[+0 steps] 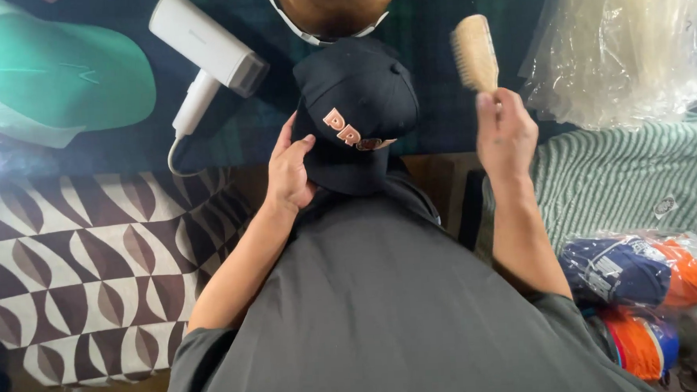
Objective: The person cleans several baseball caps by brushing them with a wooden brush, drying them with a handheld hair dryer, and then placing them into individual plastic bags.
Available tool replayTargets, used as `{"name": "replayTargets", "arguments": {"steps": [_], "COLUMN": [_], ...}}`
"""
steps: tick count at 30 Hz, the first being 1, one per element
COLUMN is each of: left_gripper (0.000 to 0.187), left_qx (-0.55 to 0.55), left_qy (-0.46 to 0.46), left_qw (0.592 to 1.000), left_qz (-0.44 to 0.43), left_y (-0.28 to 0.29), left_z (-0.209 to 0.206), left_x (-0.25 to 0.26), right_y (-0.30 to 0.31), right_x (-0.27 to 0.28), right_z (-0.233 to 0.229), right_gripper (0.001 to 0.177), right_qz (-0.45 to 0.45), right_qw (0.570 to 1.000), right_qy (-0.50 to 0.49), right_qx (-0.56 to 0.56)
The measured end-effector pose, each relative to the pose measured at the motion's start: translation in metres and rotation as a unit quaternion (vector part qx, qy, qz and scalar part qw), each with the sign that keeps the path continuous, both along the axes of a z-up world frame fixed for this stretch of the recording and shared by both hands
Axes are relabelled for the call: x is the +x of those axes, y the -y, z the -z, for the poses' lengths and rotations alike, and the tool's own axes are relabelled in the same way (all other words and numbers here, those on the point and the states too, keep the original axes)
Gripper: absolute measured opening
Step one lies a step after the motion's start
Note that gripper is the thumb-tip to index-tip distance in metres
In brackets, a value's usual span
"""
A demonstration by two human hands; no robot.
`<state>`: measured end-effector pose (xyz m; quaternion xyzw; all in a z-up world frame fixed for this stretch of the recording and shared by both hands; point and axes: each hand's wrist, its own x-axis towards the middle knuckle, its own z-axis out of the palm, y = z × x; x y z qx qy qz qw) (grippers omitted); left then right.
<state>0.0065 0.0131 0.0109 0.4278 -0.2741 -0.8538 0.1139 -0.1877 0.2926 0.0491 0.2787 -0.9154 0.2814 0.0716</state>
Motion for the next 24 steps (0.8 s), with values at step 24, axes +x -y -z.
{"name": "replayTargets", "arguments": {"steps": [24], "left_gripper": [0.051], "left_qx": [-0.207], "left_qy": [-0.175], "left_qw": [0.943], "left_qz": [0.193], "left_y": [0.037], "left_z": [0.006], "left_x": [0.000], "right_y": [0.071], "right_x": [0.047], "right_z": [-0.070], "right_gripper": [0.014], "right_qz": [-0.139], "right_qw": [0.979], "right_qy": [0.148], "right_qx": [-0.024]}}
